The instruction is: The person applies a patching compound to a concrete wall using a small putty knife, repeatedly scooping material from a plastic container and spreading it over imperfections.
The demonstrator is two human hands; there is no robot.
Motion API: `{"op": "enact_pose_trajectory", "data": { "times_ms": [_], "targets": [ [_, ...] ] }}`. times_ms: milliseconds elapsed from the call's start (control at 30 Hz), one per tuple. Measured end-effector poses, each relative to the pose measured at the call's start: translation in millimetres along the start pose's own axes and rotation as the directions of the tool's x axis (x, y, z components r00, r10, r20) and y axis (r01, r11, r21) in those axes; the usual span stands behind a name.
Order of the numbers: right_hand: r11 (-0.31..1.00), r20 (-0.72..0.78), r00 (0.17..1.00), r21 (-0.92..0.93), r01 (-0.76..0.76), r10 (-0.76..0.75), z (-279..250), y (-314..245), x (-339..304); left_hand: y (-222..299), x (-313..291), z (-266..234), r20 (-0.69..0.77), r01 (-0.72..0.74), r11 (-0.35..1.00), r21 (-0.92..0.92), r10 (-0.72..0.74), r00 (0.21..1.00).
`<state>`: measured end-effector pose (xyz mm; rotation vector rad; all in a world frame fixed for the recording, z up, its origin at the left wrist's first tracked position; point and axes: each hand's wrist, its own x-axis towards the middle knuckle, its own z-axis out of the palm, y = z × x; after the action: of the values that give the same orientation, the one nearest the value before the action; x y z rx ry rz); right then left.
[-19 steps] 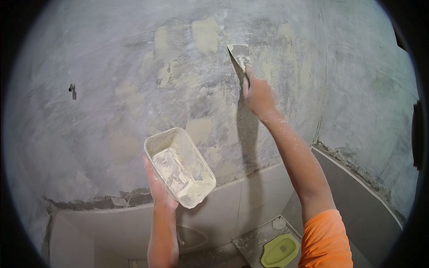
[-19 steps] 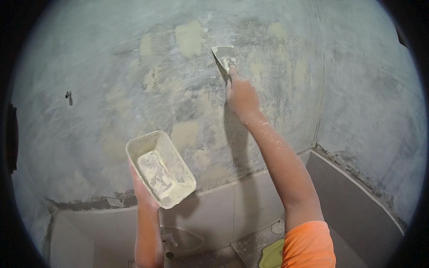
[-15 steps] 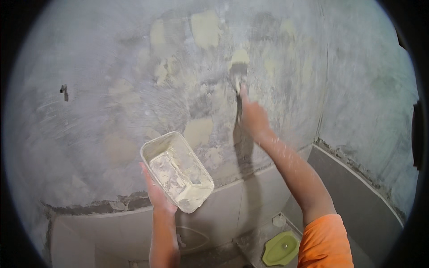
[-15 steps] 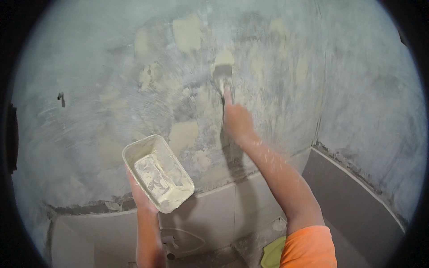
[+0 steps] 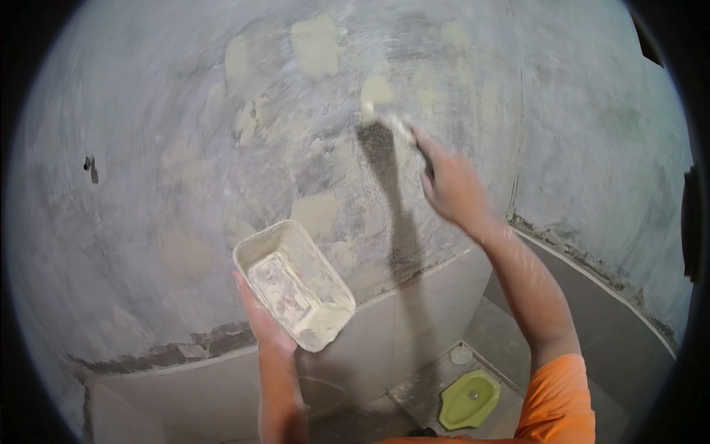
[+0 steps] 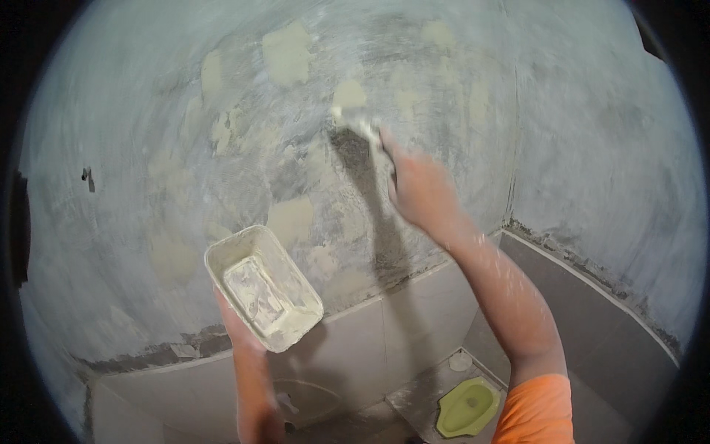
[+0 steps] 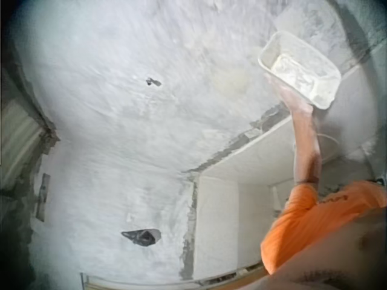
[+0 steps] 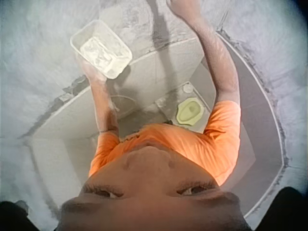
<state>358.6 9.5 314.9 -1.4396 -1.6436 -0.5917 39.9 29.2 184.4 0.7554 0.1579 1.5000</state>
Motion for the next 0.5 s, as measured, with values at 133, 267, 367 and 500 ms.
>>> {"op": "enact_pose_trajectory", "data": {
  "times_ms": [133, 267, 367, 500],
  "targets": [
    [0.969, -0.218, 0.972, -0.246, 0.034, -0.089, 17, 22, 63, -3, 0, -10, 0.029, 0.004, 1.000, 0.008, -0.004, 1.000],
    [0.979, 0.020, 0.986, -0.127, -0.161, 0.165, 66, 7, 65, 1, -4, -7, -0.057, -0.052, 0.997, 0.050, 0.055, 0.997],
    [0.976, 0.201, 0.957, -0.102, -0.192, 0.209, 120, -16, -11, 4, -8, -9, -0.093, -0.064, 0.998, 0.029, 0.066, 0.993],
    [0.978, 0.325, 0.923, -0.107, -0.180, 0.205, 142, -11, -124, 1, -4, -26, -0.031, -0.022, 1.000, -0.021, 0.021, 0.999]
  ]
}}
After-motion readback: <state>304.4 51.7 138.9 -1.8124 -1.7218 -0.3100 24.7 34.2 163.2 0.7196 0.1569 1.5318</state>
